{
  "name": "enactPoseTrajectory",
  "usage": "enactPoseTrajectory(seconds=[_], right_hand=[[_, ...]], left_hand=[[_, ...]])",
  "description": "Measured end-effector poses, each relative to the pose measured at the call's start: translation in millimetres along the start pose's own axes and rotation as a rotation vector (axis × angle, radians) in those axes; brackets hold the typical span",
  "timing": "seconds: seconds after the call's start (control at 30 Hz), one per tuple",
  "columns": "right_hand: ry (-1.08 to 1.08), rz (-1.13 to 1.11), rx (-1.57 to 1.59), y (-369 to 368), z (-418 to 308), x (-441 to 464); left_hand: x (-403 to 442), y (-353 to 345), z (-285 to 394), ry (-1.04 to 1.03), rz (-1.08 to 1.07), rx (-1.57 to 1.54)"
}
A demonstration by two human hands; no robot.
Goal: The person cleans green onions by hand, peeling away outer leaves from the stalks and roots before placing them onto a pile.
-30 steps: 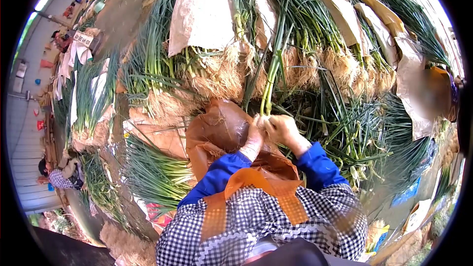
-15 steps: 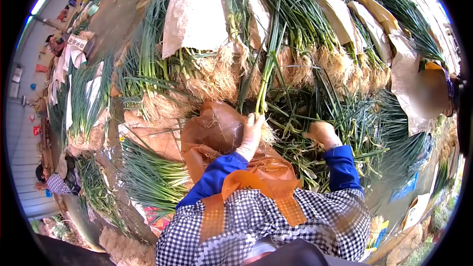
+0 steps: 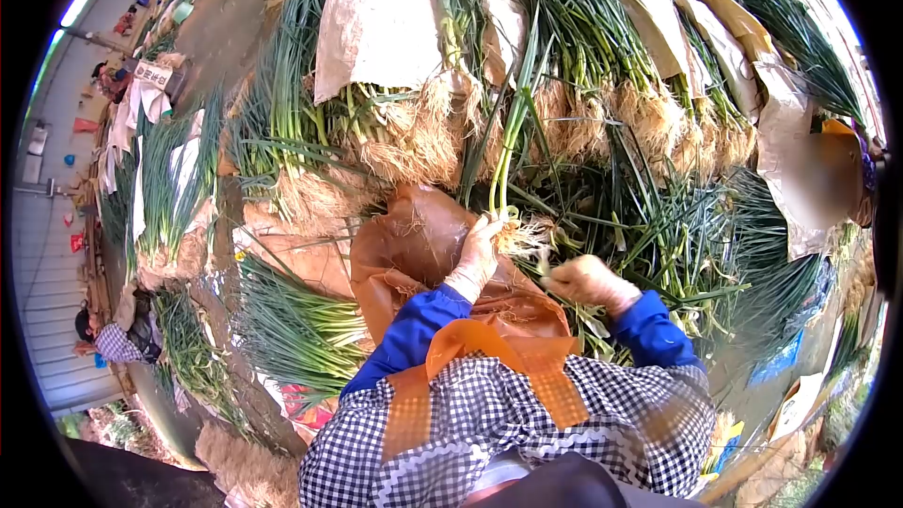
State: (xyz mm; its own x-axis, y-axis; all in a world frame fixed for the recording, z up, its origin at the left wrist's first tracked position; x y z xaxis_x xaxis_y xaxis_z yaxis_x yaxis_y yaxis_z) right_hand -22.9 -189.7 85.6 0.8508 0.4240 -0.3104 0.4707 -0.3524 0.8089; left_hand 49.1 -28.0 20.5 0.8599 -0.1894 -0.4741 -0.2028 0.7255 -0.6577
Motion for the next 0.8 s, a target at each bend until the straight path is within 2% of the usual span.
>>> enactPoseTrajectory(seconds=[0.03,0.1,0.13,0.17,0.2,0.23,0.27,0.3,0.33,0.37,0.43,0.47,0.5,0.53,0.57,0.6,0.63,0.67,0.73,0.77,0.8], right_hand=[[-0.162,-0.163,-0.057,-2,21,-12],[-0.618,-0.589,-0.529,-4,77,-15],[-0.676,-0.317,-0.372,4,100,2],[-0.655,-0.015,-0.096,3,131,28],[-0.753,0.427,0.136,46,122,33],[-0.882,0.541,0.022,80,115,46],[-0.860,0.772,0.183,98,124,57],[-0.884,0.884,0.194,120,119,66],[-0.735,1.199,0.020,127,124,80],[-0.773,1.155,0.009,133,128,95],[-0.810,0.838,0.174,124,135,120],[-0.637,0.987,0.001,126,120,125],[-0.661,0.727,-0.555,106,108,135],[-0.468,0.583,-0.596,88,85,130],[-0.303,0.345,-0.582,63,51,119],[-0.066,-0.278,-0.585,17,30,102],[-0.190,-0.389,-0.601,33,14,88],[-0.314,-0.496,-0.627,51,-4,73],[-0.244,-0.341,-0.632,90,15,99],[-0.210,-0.264,-0.635,110,25,110],[-0.430,0.075,-0.289,133,61,127]], left_hand=[[1,0,0,-0.001,-0.014,0.002],[8,6,-5,0.077,-0.048,-0.006],[9,-1,1,0.167,-0.087,0.013],[7,-14,1,0.321,-0.374,-0.357],[3,-19,11,0.319,-0.446,-0.414],[-1,-31,27,0.313,-0.524,-0.466],[-5,-47,48,0.268,-0.492,-0.432],[-11,-60,68,0.222,-0.453,-0.402],[-10,-60,82,0.152,-0.448,-0.367],[-8,-64,93,0.132,-0.478,-0.404],[-6,-64,108,-0.062,-0.443,-0.267],[1,-50,101,-0.060,-0.215,-0.330],[2,-50,103,-0.147,-0.425,-0.168],[9,-43,99,-0.176,-0.417,-0.173],[13,-33,92,-0.200,-0.401,-0.179],[16,-26,85,-0.184,-0.318,-0.204],[23,-17,75,-0.154,-0.254,-0.279],[19,-19,73,-0.167,-0.229,-0.219],[19,-17,68,-0.264,-0.128,-0.031],[28,3,62,-0.298,-0.184,0.113],[27,5,61,-0.310,-0.133,0.176]])
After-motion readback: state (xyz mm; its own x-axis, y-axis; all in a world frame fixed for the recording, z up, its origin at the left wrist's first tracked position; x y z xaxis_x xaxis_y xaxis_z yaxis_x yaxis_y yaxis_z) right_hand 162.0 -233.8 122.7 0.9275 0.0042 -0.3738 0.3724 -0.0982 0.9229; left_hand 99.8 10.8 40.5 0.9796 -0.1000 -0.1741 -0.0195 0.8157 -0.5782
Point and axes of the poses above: each hand's wrist, its own x-axis towards the middle knuckle, its own y-axis out of the back of the hand, z = x × y, the point moved 5 cm from there along x, towards the middle knuckle, and after that the axes turned 14 degrees about -y, right-handed, at the moved point
